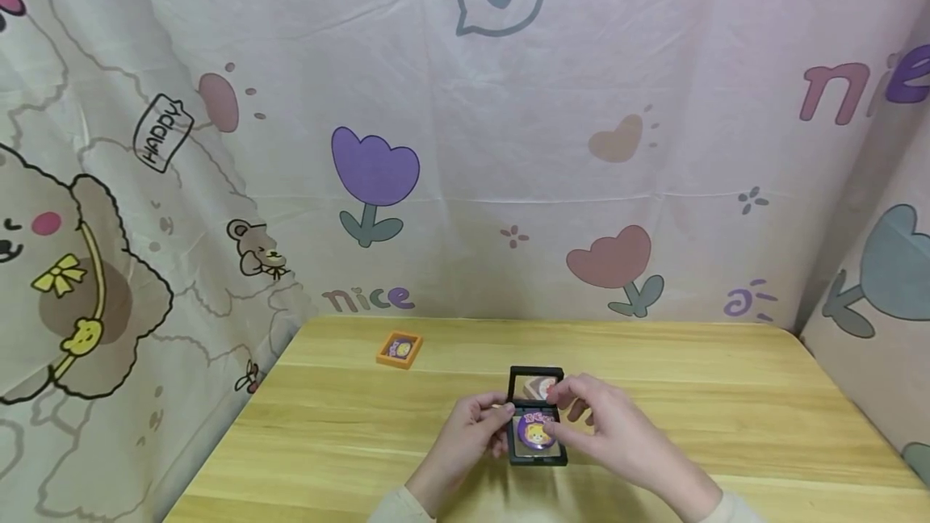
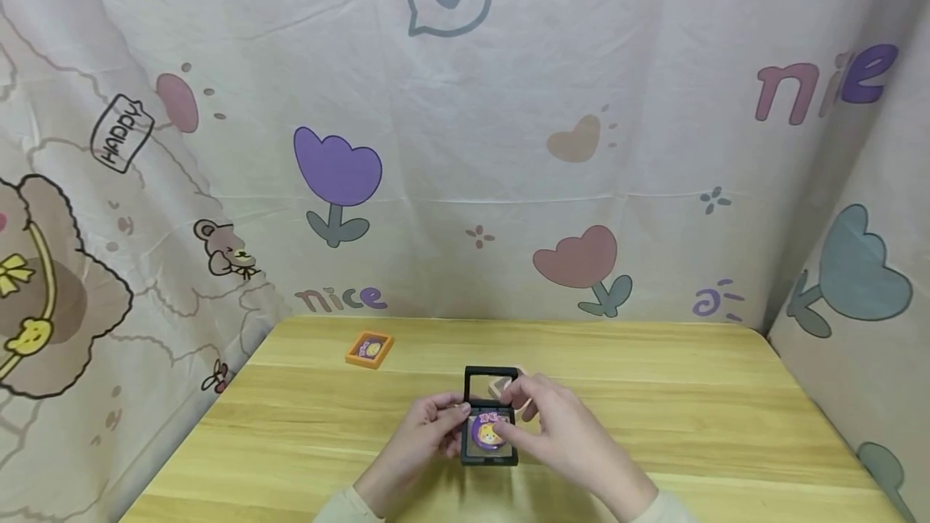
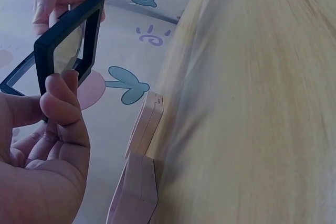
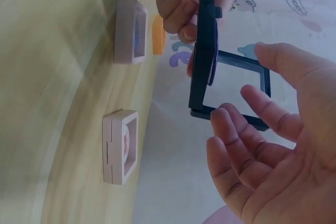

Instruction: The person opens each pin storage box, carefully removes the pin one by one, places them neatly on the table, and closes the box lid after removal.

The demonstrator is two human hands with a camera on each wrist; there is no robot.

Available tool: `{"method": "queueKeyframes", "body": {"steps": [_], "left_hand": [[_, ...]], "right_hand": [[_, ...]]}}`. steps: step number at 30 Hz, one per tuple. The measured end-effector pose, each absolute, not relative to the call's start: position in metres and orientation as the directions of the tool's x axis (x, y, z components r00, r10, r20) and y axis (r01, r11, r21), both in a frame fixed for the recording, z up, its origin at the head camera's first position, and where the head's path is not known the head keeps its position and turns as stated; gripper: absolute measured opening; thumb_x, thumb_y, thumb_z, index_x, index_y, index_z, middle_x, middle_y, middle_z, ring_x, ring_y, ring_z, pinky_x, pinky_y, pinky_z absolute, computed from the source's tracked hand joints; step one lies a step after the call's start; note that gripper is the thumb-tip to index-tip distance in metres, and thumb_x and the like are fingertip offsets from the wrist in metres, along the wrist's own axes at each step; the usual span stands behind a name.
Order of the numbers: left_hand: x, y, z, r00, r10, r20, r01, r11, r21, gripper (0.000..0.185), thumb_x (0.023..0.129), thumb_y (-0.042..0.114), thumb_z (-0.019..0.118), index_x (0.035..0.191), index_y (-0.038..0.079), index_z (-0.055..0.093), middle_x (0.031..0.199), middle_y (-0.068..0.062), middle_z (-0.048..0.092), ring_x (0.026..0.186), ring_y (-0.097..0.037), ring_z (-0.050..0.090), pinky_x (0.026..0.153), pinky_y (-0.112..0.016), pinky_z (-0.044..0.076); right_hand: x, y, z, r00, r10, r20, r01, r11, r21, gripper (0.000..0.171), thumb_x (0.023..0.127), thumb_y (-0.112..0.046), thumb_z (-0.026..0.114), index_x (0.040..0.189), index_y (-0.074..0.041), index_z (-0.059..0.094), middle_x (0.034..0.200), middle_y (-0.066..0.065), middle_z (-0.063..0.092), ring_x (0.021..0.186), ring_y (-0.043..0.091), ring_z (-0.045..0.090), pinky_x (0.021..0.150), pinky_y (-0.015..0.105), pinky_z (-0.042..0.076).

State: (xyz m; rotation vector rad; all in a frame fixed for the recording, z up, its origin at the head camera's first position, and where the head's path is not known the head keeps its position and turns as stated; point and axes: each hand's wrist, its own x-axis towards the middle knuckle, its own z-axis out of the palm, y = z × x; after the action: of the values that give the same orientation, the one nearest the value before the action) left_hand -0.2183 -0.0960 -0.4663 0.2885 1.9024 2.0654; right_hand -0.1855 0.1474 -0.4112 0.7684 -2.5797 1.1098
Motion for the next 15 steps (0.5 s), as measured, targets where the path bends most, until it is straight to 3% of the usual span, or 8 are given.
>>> {"method": "queueKeyframes", "body": {"steps": [6, 10, 15], "left_hand": [[-0.218, -0.095, -0.468, -0.932, 0.358, -0.054, -0.083, -0.065, 0.994, 0.034, 0.107, 0.015, 0.065, 0.133, -0.006, 0.066, 0.082, 0.001, 0.075, 0.061, -0.006, 0.058, 0.054, -0.015, 0.050], [-0.220, -0.095, -0.470, -0.931, 0.362, -0.052, -0.080, -0.064, 0.995, 0.033, 0.107, 0.014, 0.065, 0.132, -0.006, 0.067, 0.082, 0.001, 0.075, 0.061, -0.007, 0.058, 0.054, -0.015, 0.051], [-0.221, -0.095, -0.470, -0.928, 0.369, -0.046, -0.073, -0.061, 0.995, 0.031, 0.106, 0.013, 0.065, 0.130, -0.006, 0.068, 0.081, 0.001, 0.075, 0.059, -0.006, 0.057, 0.054, -0.015, 0.050]], "right_hand": [[-0.186, 0.142, -0.412, -0.838, -0.388, 0.383, -0.545, 0.619, -0.565, 0.028, 0.087, -0.035, 0.089, 0.107, -0.023, 0.073, 0.104, -0.012, 0.071, 0.087, 0.000, 0.060, 0.070, 0.022, 0.053], [-0.184, 0.137, -0.412, -0.844, -0.391, 0.368, -0.534, 0.679, -0.503, 0.032, 0.083, -0.037, 0.092, 0.108, -0.024, 0.076, 0.094, -0.015, 0.065, 0.083, 0.000, 0.055, 0.065, 0.020, 0.047], [-0.183, 0.131, -0.412, -0.837, -0.394, 0.380, -0.538, 0.718, -0.441, 0.035, 0.080, -0.035, 0.094, 0.109, -0.022, 0.079, 0.092, -0.015, 0.066, 0.082, 0.001, 0.060, 0.064, 0.019, 0.048]]}}
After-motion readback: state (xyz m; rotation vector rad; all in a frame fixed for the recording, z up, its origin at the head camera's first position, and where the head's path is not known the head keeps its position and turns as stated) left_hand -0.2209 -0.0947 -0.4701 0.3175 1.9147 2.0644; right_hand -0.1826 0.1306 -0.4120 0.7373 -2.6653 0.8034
